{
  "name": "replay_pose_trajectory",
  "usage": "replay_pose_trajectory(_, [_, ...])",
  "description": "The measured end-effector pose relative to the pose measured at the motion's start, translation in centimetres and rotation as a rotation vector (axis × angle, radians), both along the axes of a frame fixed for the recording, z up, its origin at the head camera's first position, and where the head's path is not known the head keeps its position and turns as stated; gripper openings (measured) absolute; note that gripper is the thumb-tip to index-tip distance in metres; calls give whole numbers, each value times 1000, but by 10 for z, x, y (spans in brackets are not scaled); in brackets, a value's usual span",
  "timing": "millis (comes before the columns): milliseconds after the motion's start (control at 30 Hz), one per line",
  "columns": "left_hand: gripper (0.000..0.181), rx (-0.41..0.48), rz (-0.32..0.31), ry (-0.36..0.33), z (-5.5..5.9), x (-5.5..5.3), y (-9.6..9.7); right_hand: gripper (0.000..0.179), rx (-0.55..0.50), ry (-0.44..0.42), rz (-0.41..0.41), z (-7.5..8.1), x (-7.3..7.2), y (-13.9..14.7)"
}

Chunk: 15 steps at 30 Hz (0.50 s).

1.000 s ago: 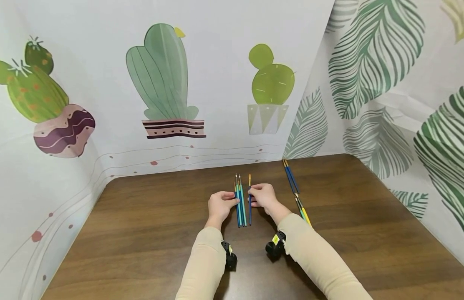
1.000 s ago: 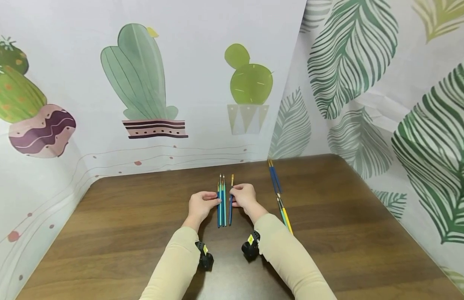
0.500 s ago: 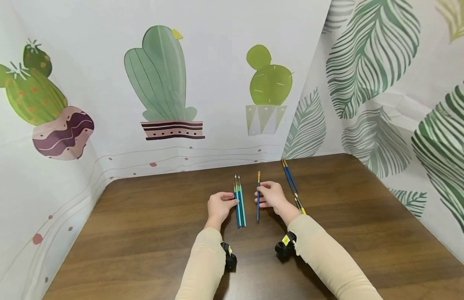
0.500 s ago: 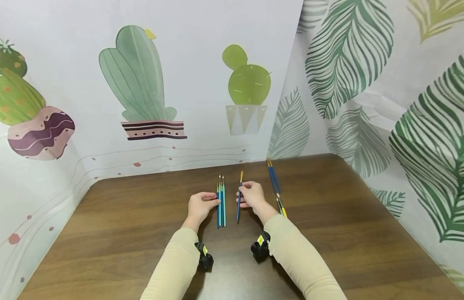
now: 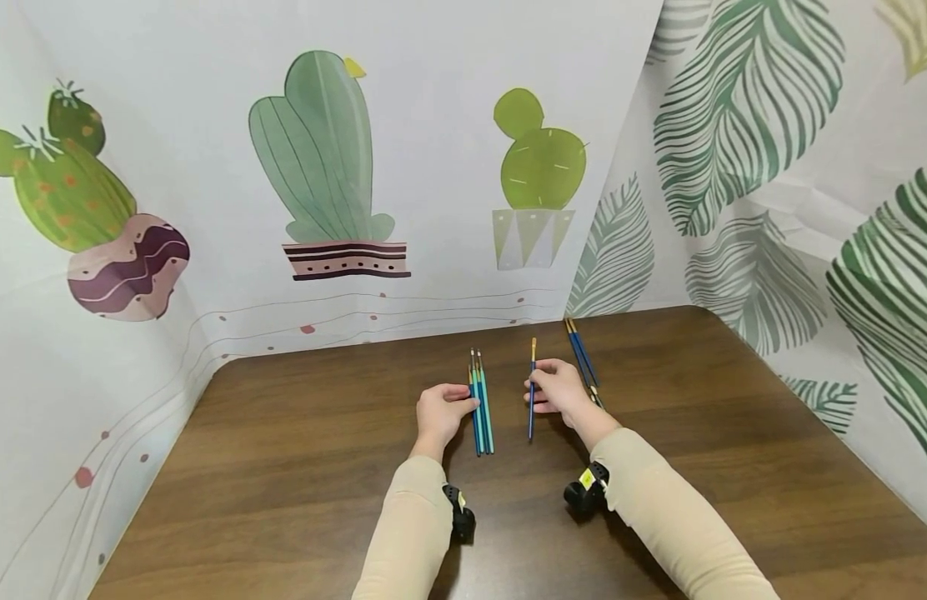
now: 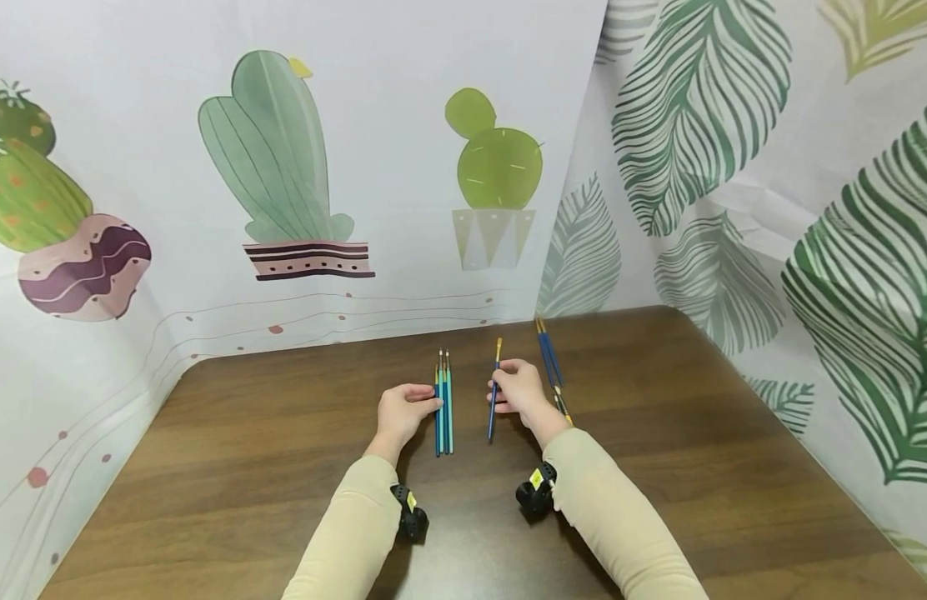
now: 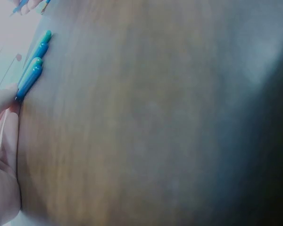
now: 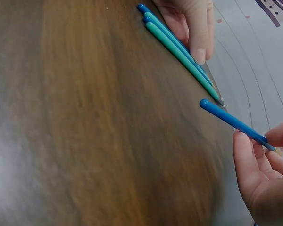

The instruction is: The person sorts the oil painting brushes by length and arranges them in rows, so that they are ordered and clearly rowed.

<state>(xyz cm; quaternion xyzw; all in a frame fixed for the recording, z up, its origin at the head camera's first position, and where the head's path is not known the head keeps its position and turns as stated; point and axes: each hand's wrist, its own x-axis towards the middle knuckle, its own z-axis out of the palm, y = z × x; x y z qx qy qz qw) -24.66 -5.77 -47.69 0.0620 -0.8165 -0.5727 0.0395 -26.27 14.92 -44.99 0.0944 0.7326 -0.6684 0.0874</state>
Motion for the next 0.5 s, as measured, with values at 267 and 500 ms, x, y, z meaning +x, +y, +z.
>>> replay_pose_trajectory(267, [24, -17, 0, 9, 0, 0, -1, 44, 40, 13, 25, 7, 3, 8])
replay_pose_trajectory(500, [24, -8, 0, -3, -1, -1, -1, 43, 65, 33, 32, 8, 1, 24])
